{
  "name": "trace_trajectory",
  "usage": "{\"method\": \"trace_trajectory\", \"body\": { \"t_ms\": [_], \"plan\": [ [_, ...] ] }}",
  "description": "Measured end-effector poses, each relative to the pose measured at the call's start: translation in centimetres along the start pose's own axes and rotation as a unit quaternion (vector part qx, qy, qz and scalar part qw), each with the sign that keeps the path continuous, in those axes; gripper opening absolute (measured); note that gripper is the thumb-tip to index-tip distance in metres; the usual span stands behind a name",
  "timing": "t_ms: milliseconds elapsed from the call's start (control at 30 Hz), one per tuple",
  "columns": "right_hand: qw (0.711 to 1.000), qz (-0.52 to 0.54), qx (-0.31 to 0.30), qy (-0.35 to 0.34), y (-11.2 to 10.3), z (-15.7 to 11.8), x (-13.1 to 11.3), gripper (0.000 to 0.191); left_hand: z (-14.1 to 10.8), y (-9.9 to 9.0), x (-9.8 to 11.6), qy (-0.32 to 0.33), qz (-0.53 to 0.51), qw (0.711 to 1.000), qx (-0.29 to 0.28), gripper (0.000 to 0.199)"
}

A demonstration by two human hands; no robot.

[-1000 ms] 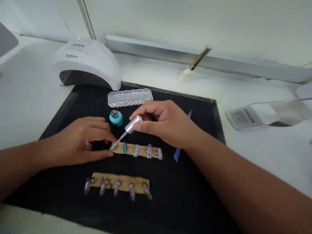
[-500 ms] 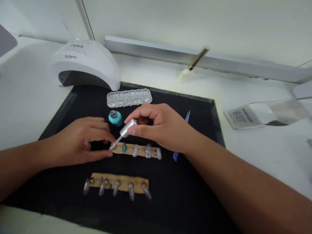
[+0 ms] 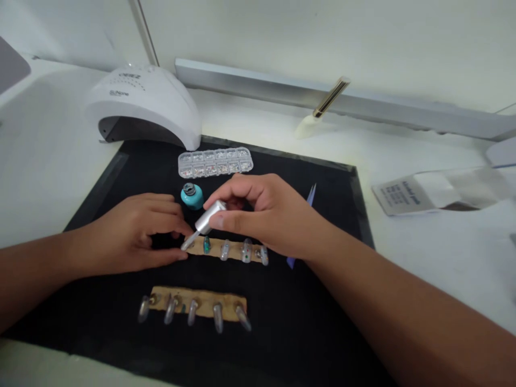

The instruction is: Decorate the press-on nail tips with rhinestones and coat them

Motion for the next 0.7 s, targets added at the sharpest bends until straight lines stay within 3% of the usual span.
{"method": "trace_trajectory", "body": {
  "t_ms": [233,400,567,700],
  "plan": [
    [0.998,-0.055,0.021,0.011,-0.4,0.5,0.3,0.022,0.0,0.0,0.0,0.004,0.001,1.000,0.004,0.013],
    [0.998,-0.026,0.043,0.023,-1.0,0.7,0.8,0.016,0.0,0.0,0.0,0.005,0.000,1.000,0.002,0.013],
    [0.999,0.028,0.020,0.031,-0.4,0.3,0.4,0.012,0.0,0.0,0.0,0.005,0.003,1.000,0.005,0.012],
    [0.999,-0.021,0.005,0.037,0.1,0.2,-0.2,0.019,0.0,-0.1,0.0,0.010,0.006,1.000,0.011,0.012]
  ]
}}
Point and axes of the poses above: each hand's wrist, its own z-axis towards the middle knuckle, its own y-axis out of the palm, x = y × z, the point moved 5 cm from there along z, towards the middle knuckle, and after that the axes turned 12 degrees about -z, right-handed, at the moved point
